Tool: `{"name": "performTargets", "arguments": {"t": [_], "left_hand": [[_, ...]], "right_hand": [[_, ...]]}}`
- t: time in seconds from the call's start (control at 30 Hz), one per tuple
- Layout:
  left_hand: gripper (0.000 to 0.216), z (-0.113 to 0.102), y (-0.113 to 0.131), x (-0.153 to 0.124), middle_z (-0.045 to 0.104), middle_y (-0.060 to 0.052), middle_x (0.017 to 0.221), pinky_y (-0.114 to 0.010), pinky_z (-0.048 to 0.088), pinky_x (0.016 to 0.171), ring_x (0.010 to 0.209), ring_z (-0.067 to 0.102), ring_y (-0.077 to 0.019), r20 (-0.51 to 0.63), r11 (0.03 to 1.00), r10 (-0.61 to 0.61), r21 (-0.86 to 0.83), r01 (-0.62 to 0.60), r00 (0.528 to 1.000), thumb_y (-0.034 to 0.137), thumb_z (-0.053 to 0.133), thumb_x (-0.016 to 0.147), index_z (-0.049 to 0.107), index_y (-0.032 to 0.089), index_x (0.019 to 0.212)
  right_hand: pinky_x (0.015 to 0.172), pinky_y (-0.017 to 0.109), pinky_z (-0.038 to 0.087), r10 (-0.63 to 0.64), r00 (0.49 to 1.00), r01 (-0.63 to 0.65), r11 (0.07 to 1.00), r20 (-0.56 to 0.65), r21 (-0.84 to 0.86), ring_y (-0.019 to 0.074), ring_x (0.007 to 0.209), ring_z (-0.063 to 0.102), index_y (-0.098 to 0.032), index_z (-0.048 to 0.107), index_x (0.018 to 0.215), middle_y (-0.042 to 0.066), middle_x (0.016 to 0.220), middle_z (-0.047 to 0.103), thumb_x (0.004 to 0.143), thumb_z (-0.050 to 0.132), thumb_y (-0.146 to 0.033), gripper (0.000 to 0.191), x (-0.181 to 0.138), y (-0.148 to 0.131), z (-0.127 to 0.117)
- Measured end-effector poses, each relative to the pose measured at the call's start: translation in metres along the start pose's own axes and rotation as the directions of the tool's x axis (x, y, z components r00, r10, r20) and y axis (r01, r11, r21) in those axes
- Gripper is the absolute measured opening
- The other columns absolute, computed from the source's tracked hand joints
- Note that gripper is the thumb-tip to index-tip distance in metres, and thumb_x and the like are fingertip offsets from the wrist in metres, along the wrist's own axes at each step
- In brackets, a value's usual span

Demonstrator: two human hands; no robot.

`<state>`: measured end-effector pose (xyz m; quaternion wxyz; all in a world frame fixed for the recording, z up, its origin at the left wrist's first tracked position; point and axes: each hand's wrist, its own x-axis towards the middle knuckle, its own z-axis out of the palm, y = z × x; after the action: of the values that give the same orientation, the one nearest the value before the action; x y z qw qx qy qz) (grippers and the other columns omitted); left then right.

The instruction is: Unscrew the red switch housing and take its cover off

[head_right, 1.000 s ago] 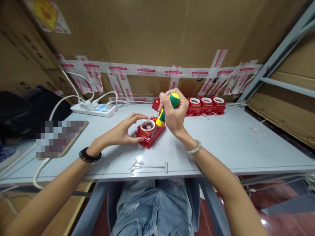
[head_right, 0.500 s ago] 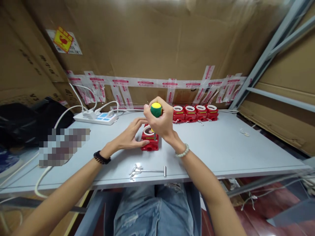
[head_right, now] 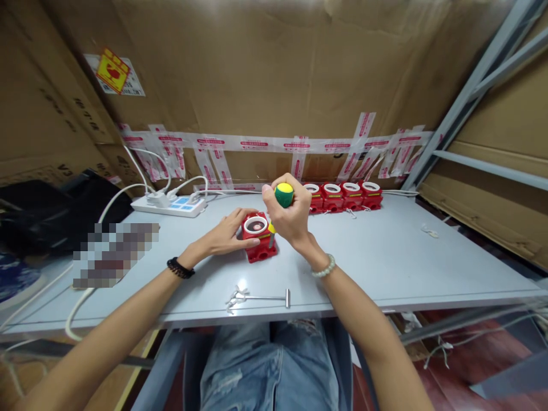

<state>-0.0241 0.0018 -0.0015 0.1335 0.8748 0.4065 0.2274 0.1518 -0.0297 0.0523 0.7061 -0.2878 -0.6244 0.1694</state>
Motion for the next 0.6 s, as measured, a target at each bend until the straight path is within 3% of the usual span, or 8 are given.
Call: {"name": "performTargets", "arguments": {"t": [0.13,0.33,0.47,0.6], "left_hand": [[0.066,-0.006,0.002,-0.007,0.051,-0.011,0.116,-0.052,0.036,0.091,0.107,0.049,-0.0309,-0.057,0.991,-0.045,0.127,0.052,0.997,0.066,0.051,0.075,0.044,0.021,0.121],[0.08,-0.015,0.005,-0.01,0.043,-0.009,0.133,-0.043,0.035,0.098,0.119,0.042,-0.0286,0.046,0.988,0.152,0.014,-0.153,0.987,0.057,0.066,0.068,0.033,0.027,0.135],[0.078,-0.015,0.006,-0.01,0.052,-0.008,0.117,-0.045,0.037,0.093,0.109,0.045,-0.0291,0.071,0.989,0.123,0.074,-0.128,0.99,0.06,0.066,0.066,0.039,0.03,0.133],[0.075,-0.01,0.01,-0.01,0.052,-0.008,0.117,-0.044,0.035,0.091,0.108,0.045,-0.0295,0.045,0.987,0.114,0.108,-0.118,0.992,0.063,0.065,0.064,0.046,0.028,0.127]], "right_hand": [[0.037,0.021,0.037,0.057,0.998,-0.055,0.995,-0.025,0.079,0.0076,0.037,0.048,-0.022,0.046,0.066,-0.008,0.048,0.049,0.08,0.057,-0.032,0.021,0.001,0.003,0.001],[0.039,0.021,0.038,0.024,0.987,-0.014,0.998,-0.157,0.06,0.0076,0.036,0.046,-0.022,0.045,0.064,-0.009,0.043,0.046,0.079,0.057,-0.029,0.02,0.008,0.009,-0.003],[0.039,0.021,0.039,0.015,0.98,-0.016,1.0,-0.198,-0.004,0.0078,0.036,0.046,-0.023,0.045,0.064,-0.009,0.044,0.046,0.08,0.056,-0.03,0.02,0.011,0.014,-0.005],[0.041,0.021,0.039,0.002,0.985,-0.009,0.999,-0.173,-0.038,0.008,0.037,0.047,-0.023,0.044,0.066,-0.009,0.044,0.045,0.081,0.056,-0.032,0.022,0.009,0.019,-0.003]]}}
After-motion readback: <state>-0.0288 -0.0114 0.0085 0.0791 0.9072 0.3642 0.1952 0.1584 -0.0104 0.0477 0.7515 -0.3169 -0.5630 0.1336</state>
